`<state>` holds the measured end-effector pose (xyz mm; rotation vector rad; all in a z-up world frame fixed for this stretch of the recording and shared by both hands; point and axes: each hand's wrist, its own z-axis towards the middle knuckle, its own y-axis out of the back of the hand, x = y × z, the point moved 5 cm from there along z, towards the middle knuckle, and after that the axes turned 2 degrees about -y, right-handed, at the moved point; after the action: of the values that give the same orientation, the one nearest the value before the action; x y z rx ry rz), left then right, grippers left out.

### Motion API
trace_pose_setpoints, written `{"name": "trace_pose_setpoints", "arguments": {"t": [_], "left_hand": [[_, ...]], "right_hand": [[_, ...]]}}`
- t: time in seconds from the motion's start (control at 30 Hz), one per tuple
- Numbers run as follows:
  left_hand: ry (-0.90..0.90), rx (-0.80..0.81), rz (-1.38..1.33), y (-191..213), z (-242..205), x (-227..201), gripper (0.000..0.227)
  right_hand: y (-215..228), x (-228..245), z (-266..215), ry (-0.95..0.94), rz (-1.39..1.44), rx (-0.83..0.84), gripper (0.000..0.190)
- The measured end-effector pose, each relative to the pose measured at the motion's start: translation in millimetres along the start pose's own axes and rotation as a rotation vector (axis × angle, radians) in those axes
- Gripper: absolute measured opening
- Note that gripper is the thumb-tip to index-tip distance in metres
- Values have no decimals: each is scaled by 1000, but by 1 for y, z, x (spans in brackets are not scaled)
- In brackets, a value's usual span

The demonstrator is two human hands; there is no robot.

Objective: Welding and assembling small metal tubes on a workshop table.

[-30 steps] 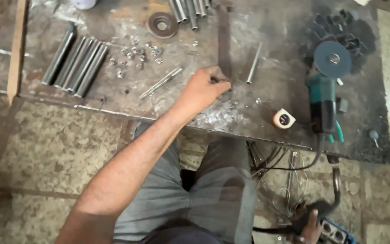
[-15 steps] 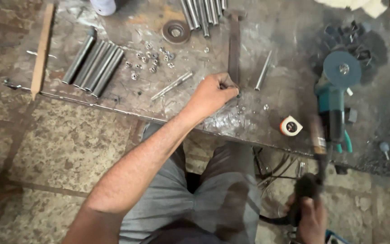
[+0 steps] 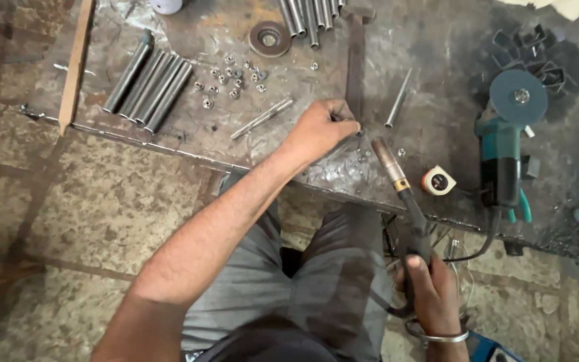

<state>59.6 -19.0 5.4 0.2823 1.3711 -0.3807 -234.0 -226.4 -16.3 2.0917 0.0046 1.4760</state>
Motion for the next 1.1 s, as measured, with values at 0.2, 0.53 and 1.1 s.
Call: {"name": "trace_pose_setpoints", "arguments": {"t": [0.2,0.53,1.1], "left_hand": [[-63,-3,14,0,1,2,13],[-53,-7,21,1,-1,-5,13],[-40,-13,6,-2,-3,-7,13]], "right_hand": [[-6,11,1,24,-38,1,39],[-14,13,6,52,55,86,41],[-15,5,8,42,82,99,44]]}}
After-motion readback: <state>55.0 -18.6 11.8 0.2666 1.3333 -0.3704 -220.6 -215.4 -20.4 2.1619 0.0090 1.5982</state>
